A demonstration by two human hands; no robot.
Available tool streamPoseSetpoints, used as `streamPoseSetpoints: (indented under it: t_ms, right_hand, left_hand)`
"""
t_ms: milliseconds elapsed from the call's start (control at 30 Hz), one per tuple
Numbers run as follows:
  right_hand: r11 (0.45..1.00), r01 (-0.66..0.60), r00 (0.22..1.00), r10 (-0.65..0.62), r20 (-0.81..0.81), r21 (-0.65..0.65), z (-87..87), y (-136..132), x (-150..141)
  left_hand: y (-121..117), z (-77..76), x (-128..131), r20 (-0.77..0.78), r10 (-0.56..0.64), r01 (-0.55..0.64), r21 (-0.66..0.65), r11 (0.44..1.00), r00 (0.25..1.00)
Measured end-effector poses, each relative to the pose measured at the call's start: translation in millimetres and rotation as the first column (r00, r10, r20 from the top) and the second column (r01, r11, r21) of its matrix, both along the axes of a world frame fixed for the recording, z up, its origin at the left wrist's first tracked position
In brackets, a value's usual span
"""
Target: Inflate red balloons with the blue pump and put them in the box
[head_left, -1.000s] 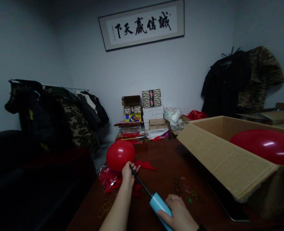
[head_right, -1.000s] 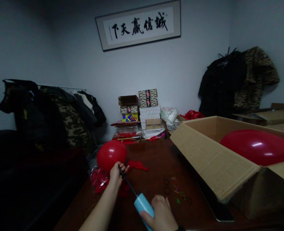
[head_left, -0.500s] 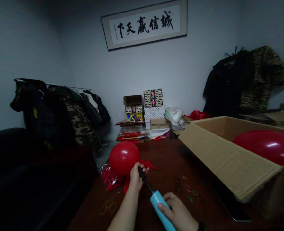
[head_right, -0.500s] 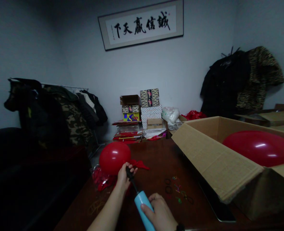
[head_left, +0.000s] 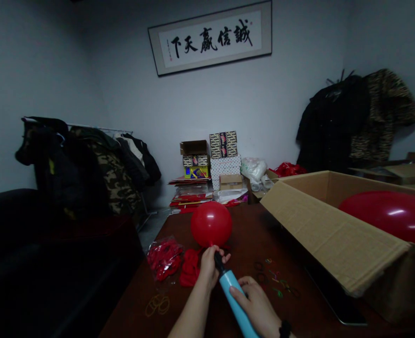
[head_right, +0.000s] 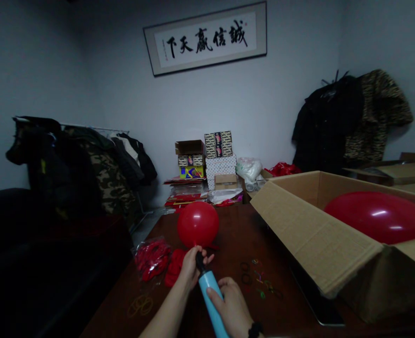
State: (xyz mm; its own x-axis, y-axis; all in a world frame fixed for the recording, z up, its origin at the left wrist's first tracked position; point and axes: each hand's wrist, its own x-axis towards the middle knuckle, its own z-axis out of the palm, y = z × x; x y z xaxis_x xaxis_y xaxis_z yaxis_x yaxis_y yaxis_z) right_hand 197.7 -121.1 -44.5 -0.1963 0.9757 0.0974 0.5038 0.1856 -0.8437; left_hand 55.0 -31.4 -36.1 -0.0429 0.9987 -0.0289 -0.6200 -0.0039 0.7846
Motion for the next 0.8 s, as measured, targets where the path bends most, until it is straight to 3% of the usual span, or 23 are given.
streamPoseSetpoints:
  t_ms: [133,233,333,467,633,800]
  right_hand:
    - [1.0,0.026,0.999,-0.027,0.032,0.016,-0.2,0,1]
    - [0.999,0.03,0.998,-0.031,0.054,0.026,-3.2,1,3]
    - [0.998,0.064,0.994,-0.066,0.083,0.028,-7.8,4,9]
    - [0.994,0.105,0.984,-0.105,0.141,0.007,-11.5,8,18]
    - [0.993,0.109,0.982,-0.113,0.153,0.034,-10.8,9,20]
    - [0.992,0.103,0.976,-0.114,0.185,0.066,-12.3,13,15]
  left_hand:
    - [2,-3.2,2,-0.014,0.025,-0.025,-0.02,0.999,1.0]
    - [2,-4.6,1,0.082,0.046,-0.039,-0.08,0.996,0.996]
    - [2,-1.1,-7,0.171,-0.035,0.069,-0.201,0.977,0.985]
    - [2,6.3,-22,0.143,-0.169,0.208,-0.333,0.92,0.975]
    - [1,13.0,-28,0.04,-0.215,0.218,-0.232,0.948,0.976]
    - [-1,13.1,-14,0.01,-0.075,0.076,-0.11,0.991,0.997]
